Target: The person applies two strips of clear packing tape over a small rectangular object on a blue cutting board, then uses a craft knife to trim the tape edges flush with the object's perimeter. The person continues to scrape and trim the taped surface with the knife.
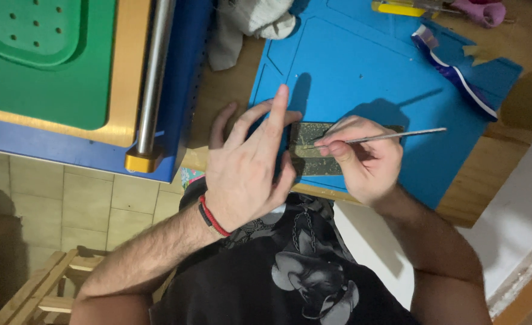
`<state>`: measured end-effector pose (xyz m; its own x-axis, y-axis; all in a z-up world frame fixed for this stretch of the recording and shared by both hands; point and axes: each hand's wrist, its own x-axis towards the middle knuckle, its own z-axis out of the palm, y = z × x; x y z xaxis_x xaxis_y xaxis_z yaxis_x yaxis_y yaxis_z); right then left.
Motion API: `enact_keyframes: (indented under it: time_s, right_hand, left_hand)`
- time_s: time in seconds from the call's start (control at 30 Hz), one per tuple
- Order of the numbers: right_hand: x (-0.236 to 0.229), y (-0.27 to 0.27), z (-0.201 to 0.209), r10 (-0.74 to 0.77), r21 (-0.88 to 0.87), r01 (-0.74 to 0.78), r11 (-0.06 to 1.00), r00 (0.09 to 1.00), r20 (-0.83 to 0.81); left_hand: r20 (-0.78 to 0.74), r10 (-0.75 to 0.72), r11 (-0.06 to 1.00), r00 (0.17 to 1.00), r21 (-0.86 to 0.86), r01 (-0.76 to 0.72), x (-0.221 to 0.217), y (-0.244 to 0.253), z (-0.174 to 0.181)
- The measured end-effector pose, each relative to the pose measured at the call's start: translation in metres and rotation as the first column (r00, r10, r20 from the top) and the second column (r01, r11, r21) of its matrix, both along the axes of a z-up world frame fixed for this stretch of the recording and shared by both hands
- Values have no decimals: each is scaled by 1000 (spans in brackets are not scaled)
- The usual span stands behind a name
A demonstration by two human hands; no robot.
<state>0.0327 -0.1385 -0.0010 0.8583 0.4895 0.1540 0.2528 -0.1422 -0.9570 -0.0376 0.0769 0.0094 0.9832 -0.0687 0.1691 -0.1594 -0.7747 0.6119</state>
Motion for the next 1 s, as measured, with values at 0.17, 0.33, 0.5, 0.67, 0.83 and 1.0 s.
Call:
enact_keyframes:
  time_s: [0.17, 0.33, 0.5, 0.67, 0.83, 1.0]
  right_hand:
    - [1, -2, 1, 12, -40, -12, 999, 1000, 9]
    - [4, -4, 4, 20, -70, -19, 997, 1000, 6]
    - [3, -4, 4, 24, -84, -24, 996, 1000, -3]
    - [5, -4, 7, 25, -92, -25, 995, 1000, -6]
    - [4, -4, 6, 33, -94, -32, 995, 999, 12]
    - [6, -3, 8, 50, -94, -49, 994, 999, 6]
  left_hand:
    - [4, 2, 999, 1000, 41, -2, -1, -4, -2]
    - [10, 13, 998, 1000, 54, -14, 0, -7, -5]
    - [28, 34, 996, 999, 77, -36, 1, -9, -6]
    - [21, 17, 999, 1000, 42, -18, -2, -6, -7]
    - [23, 25, 997, 999, 66, -27, 0, -8, -5]
    - [74, 27, 996, 997, 83, -34, -3, -9, -11]
